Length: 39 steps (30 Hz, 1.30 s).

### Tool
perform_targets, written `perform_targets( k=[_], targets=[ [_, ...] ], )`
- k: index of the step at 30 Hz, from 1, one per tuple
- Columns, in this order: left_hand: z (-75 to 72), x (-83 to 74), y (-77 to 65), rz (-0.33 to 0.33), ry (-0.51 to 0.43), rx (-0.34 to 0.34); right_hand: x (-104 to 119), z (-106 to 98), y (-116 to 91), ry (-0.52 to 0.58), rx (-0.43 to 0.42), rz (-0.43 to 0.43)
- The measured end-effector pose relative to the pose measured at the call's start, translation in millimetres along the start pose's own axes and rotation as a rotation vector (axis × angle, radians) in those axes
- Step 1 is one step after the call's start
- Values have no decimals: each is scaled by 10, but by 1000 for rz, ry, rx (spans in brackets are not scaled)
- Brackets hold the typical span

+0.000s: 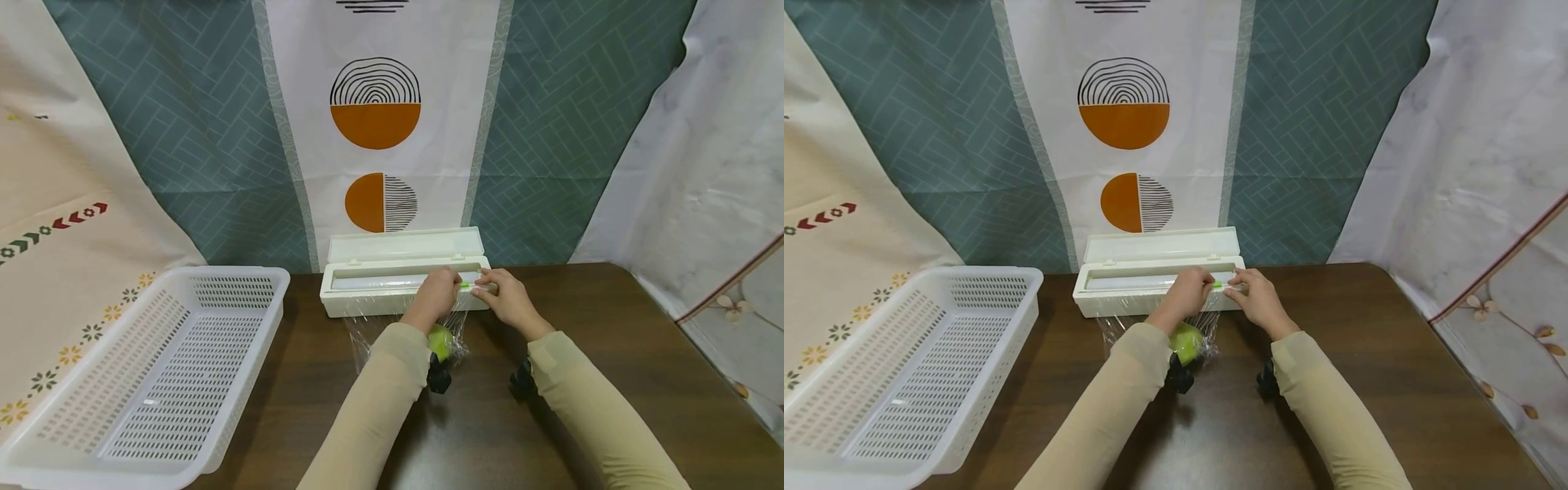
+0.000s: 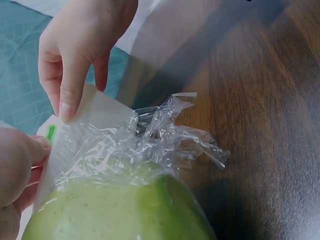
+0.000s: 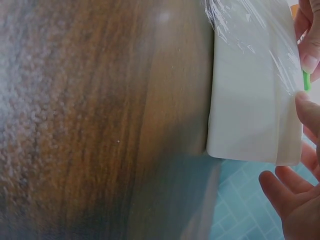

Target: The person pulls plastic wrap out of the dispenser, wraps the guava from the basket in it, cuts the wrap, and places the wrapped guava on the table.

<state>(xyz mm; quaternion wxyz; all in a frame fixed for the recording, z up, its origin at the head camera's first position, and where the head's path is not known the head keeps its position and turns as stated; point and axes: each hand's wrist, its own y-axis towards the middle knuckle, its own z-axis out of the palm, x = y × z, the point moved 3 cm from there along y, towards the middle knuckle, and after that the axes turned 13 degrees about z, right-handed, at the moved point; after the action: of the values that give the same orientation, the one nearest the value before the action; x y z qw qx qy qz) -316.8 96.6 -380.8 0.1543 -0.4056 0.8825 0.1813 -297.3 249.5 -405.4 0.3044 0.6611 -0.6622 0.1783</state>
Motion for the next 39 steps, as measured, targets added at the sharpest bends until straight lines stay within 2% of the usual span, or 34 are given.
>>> perform_targets(
  k=[5,8,14,25,33,39],
  targets=[
    [14,35,-8,-39,-151,-48,4,4,-3,-6,13,14],
    [18,50,-15,-41,-191,-69,8,1,-7,-3,15,15],
    [19,71,-14,-33,-204,-81,18,-15,-7,-4,15,14],
    [21,79,-16,-54,-216,-65,31,-8,-23,-5,24,22],
    [15,93,-30,-61,-169,-32,43,-18,-38,6,46,35],
    [-12,83,-34,-62,-118,-39,44,-28,-25,5,38,32]
  ],
)
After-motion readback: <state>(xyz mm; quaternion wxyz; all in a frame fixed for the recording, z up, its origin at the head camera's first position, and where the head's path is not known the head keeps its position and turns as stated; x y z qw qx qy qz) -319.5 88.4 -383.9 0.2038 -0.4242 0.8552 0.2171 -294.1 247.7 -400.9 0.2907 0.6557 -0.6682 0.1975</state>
